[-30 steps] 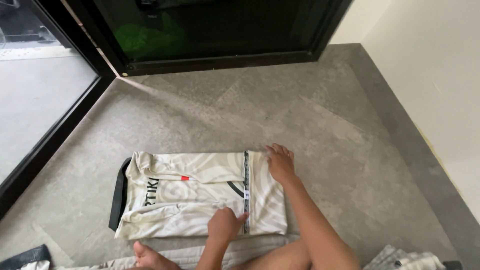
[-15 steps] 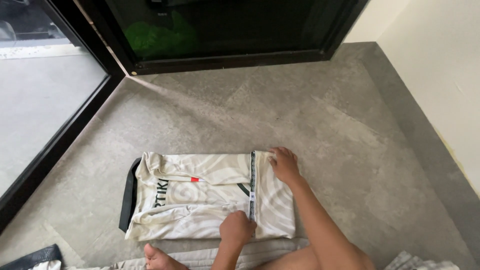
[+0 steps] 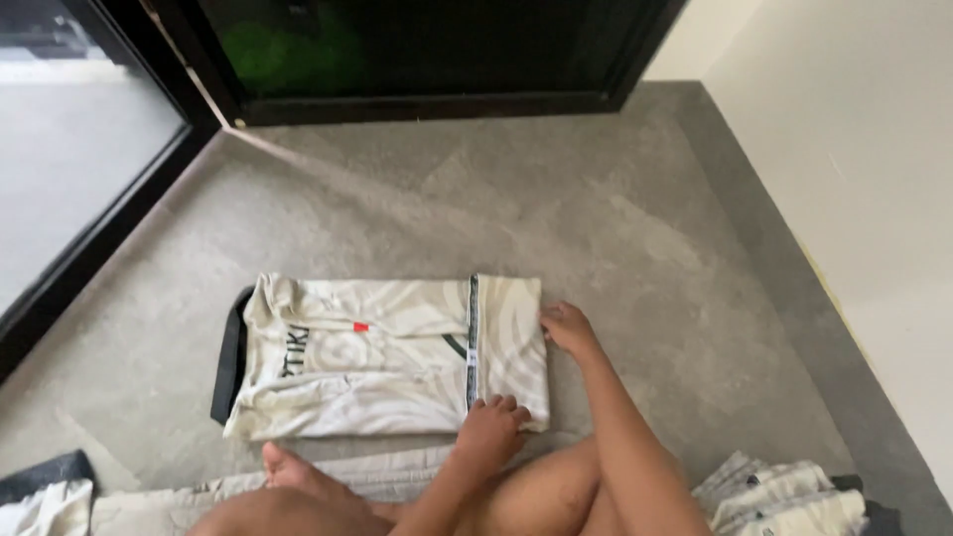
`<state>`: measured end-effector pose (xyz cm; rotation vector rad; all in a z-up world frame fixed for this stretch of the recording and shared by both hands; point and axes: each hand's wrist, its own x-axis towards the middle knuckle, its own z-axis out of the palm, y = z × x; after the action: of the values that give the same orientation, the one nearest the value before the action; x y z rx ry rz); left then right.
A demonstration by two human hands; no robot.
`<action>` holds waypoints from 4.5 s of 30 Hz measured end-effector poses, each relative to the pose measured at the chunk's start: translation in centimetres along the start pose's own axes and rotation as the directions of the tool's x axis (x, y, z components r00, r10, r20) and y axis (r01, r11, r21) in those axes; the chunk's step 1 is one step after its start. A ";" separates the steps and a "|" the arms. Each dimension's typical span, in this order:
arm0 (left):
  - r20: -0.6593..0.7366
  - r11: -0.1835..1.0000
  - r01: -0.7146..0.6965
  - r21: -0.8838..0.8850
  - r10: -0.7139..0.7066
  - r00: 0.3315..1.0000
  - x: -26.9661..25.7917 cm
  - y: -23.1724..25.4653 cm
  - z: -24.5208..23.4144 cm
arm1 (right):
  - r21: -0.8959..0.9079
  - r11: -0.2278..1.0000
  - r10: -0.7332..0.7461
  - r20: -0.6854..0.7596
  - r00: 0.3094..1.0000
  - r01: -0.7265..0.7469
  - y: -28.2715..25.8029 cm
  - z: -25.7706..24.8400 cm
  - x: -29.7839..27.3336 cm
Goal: The person folds shirts by hand on the floor, smoothing the fabric and aligning the sleeves before stacking them.
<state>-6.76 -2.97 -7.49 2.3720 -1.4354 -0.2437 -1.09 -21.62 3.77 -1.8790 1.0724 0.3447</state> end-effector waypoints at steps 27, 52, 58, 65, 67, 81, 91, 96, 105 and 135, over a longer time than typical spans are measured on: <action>-0.037 1.000 0.018 0.002 -0.018 0.999 0.0 0.3 1.7 | -0.185 0.944 -0.310 -0.205 0.928 0.275 2.0 4.0 5.4; -0.079 0.998 -0.007 0.066 0.012 0.997 0.0 0.8 0.7 | -0.197 0.977 -0.090 -0.012 0.996 0.086 1.1 2.7 2.2; -0.022 0.999 0.038 0.023 -0.037 0.999 0.8 1.2 -0.6 | -0.153 0.984 -0.108 -0.082 0.991 0.094 2.0 3.0 4.2; 0.387 0.944 0.313 0.106 -0.329 0.861 5.4 4.3 -4.1 | -0.045 0.998 -0.049 -0.066 0.997 0.046 2.0 2.4 4.6; 0.402 0.920 0.365 0.146 -0.392 0.827 6.6 5.2 -4.5 | -0.054 0.998 -0.043 -0.062 0.997 0.039 2.1 2.3 5.0; 0.315 0.831 0.555 0.027 -0.534 0.785 9.1 7.9 -0.5 | 0.217 0.976 0.021 -0.190 0.982 0.021 3.3 -0.1 6.5; 0.175 0.848 0.524 0.083 -0.530 0.830 8.0 7.2 -0.2 | 0.167 0.984 0.076 -0.041 0.996 -0.068 1.8 -2.5 5.1; 0.149 0.878 0.465 0.117 -0.478 0.866 8.1 7.1 0.0 | 0.093 0.983 0.153 0.078 0.985 -0.160 1.9 -4.0 5.0; 0.049 0.852 0.516 0.088 -0.521 0.852 7.4 7.2 0.4 | 0.025 0.999 -0.040 -0.058 0.998 0.041 3.0 -2.6 7.2; -0.023 0.139 0.193 -0.971 -0.862 0.507 -2.8 1.2 -9.6 | 0.293 0.841 -0.335 -0.378 0.863 0.455 -8.1 7.2 4.0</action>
<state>-5.95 0.97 1.74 1.5687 0.1699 -0.2985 8.95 -16.25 2.07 -1.7792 0.8366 -0.3949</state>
